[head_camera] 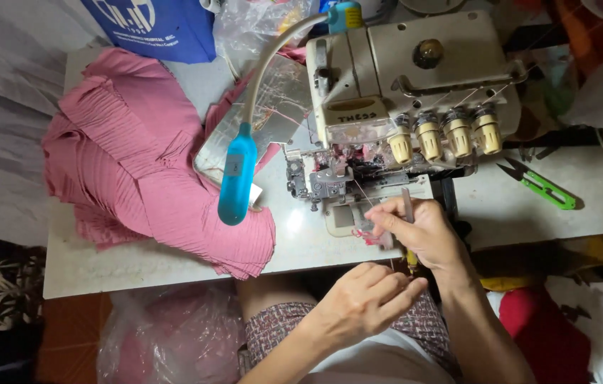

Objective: Threading an industrial overlock sewing machine using tweezers to guide thread through the machine's internal components.

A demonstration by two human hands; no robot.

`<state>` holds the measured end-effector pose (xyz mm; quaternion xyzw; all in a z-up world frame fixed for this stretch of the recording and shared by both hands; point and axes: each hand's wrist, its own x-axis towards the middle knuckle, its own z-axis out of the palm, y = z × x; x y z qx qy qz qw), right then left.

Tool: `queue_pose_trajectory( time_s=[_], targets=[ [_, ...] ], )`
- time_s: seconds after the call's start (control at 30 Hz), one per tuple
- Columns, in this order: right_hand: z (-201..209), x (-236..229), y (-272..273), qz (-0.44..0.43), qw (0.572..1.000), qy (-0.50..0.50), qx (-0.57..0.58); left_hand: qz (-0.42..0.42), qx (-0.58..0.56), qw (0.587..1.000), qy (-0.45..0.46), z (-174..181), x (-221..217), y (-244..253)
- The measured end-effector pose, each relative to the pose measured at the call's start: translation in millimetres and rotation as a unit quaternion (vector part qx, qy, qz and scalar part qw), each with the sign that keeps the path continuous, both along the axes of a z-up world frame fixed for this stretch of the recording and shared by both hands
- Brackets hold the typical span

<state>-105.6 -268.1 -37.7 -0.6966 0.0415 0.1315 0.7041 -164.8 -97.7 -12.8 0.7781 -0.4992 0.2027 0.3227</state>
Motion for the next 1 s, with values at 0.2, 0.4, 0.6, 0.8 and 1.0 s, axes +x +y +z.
queue_pose_trajectory(
  time_s=[0.2, 0.4, 0.6, 0.8, 1.0],
  targets=[
    [19, -39, -19, 0.112, 0.969, -0.184, -0.119, 0.098, 0.034, 0.993, 0.054, 8, 27, 22],
    [27, -47, -42, 0.071, 0.974, -0.215, -0.005, 0.023, -0.140, 0.975, 0.171, -1, 34, 34],
    [28, -33, -4, -0.149, 0.925, -0.248, -0.247, 0.068, -0.140, 0.975, 0.158, -8, 18, 42],
    [29, -11, 40, -0.121, 0.754, -0.561, -0.319, 0.115, -0.200, 0.965, 0.122, -17, 14, 46],
    [7, 2, 44, -0.178, 0.662, -0.625, -0.373, 0.121, -0.220, 0.960, 0.123, -22, 11, 52]
  ],
)
